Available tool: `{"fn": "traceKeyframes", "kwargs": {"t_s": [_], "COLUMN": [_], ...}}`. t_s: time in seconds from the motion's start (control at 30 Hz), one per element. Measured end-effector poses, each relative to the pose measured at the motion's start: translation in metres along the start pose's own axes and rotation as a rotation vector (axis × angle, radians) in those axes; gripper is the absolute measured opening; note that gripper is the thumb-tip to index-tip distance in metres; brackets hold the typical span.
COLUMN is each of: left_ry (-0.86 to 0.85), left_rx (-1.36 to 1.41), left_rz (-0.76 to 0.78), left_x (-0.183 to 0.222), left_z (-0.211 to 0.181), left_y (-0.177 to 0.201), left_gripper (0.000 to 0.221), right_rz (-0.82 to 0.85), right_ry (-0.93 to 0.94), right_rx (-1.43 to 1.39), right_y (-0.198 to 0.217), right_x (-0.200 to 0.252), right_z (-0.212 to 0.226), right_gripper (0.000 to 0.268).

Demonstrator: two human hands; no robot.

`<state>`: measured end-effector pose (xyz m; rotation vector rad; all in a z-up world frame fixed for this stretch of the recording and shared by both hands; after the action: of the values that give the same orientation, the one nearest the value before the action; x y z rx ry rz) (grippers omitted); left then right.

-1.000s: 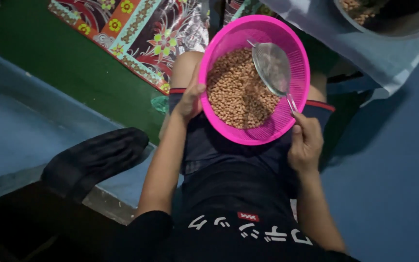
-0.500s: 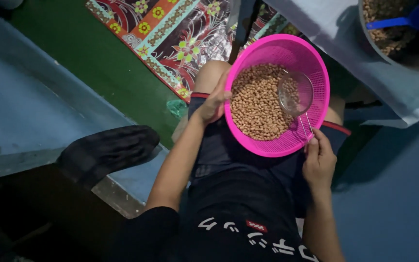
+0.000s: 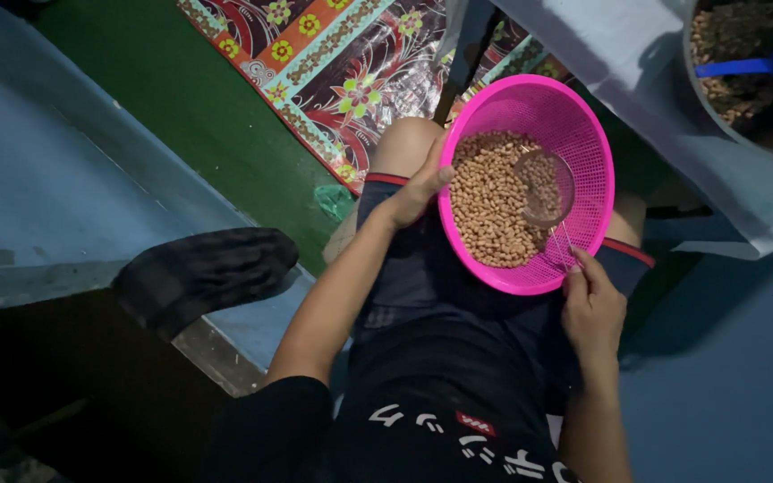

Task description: Sifting beans using a small hand-held strainer inside a large plastic bowl to remove debris or smaller particles.

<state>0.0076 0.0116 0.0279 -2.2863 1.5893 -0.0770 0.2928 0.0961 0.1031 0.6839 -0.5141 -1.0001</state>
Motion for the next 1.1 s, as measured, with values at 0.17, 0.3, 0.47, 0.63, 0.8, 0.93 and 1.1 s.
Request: {"fn": "traceKeyframes", "kwargs": {"t_s": [0.17, 0.3, 0.47, 0.63, 0.8, 0.93, 1.1], "left_ry": [-0.015, -0.024, 0.012, 0.076, 0.123, 0.220, 0.222], "left_rx": [0.112, 0.341, 0.354, 0.300, 0.276, 0.402, 0.397], "left_rz": [0.007, 0.031, 0.101, 0.173, 0.146, 0.131, 0.117], "left_x": [0.000, 0.009, 0.018, 0.013, 0.002, -0.007, -0.018], "left_z": [0.012, 0.020, 0.002, -0.018, -0.023, -0.038, -0.025], "left_y": [0.003, 0.007, 0.016, 0.016, 0.014, 0.012, 0.017], "left_gripper": [0.082, 0.104, 0.109, 0.107, 0.111, 0.113, 0.113], "right_rz": [-0.023, -0.075, -0.080, -0.106, -0.165, -0.213, -0.255], "right_ry": [-0.014, 0.051, 0.099, 0.213, 0.197, 0.199, 0.102], "right_rx": [0.013, -0.151, -0.139, -0.035, 0.164, 0.236, 0.175], "right_y": [-0.011, -0.033, -0.038, -0.039, -0.047, -0.059, -0.060], "right_x": [-0.008, -0.010, -0.011, -0.022, -0.026, -0.032, -0.038], "right_z": [-0.027, -0.074, -0.075, -0.089, -0.098, -0.102, -0.073], "right_gripper": [0.031, 0.028, 0.026, 0.029, 0.027, 0.028, 0.024]}}
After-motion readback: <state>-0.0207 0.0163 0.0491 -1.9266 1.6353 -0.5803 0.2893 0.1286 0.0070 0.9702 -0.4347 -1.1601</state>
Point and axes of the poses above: each hand's wrist, its own x-axis away from the middle knuckle, its own y-axis out of the back of the hand, z = x × y, the point moved 1 cm from there along -x, towards the middle knuckle
